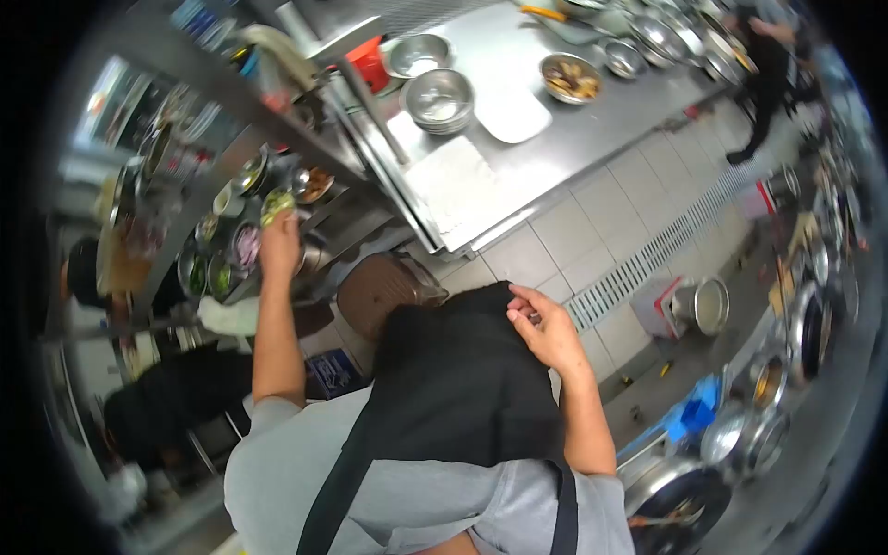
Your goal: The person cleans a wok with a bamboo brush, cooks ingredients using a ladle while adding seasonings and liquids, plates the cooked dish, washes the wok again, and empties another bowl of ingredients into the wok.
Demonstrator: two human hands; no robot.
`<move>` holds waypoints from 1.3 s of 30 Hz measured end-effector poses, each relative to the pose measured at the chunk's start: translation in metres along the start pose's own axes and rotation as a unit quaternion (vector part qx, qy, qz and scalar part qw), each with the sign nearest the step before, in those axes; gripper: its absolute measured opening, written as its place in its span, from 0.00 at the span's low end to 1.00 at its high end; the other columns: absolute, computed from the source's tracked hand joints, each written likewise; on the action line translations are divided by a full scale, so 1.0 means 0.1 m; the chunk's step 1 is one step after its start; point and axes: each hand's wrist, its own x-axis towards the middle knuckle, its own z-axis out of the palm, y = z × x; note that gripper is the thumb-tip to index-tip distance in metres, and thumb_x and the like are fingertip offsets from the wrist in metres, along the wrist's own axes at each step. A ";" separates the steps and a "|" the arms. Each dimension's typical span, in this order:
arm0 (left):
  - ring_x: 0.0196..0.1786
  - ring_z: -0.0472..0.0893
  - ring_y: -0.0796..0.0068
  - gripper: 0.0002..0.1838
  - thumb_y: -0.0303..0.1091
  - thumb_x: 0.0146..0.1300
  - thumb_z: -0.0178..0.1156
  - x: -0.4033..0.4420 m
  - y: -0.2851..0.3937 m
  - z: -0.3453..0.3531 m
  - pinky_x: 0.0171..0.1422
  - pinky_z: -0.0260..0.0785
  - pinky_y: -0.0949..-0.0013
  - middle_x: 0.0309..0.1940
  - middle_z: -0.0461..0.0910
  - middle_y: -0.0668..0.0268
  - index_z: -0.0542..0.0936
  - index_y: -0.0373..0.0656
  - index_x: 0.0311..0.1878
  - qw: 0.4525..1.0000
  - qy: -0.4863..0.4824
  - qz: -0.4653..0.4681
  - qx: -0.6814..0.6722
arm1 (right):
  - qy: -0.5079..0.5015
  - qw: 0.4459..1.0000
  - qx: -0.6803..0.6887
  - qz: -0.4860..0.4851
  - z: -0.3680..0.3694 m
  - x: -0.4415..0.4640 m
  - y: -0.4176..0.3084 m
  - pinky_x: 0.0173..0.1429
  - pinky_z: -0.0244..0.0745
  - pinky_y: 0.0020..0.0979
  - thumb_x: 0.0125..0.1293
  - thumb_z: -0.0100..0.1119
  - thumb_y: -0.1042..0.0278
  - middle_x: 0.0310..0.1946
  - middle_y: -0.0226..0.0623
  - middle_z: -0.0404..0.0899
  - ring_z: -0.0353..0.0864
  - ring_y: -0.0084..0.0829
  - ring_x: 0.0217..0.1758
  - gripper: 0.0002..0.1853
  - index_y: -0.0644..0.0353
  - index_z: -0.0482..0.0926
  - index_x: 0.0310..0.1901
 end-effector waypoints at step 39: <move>0.55 0.88 0.58 0.26 0.43 0.66 0.71 -6.28 5.63 3.50 0.60 0.80 0.58 0.53 0.88 0.49 0.83 0.33 0.60 0.259 -0.731 0.606 0.178 | 0.896 0.273 0.316 0.149 -0.56 -5.49 2.09 0.24 0.67 0.26 0.77 0.56 0.74 0.27 0.28 0.73 0.71 0.19 0.21 0.37 0.56 0.55 0.84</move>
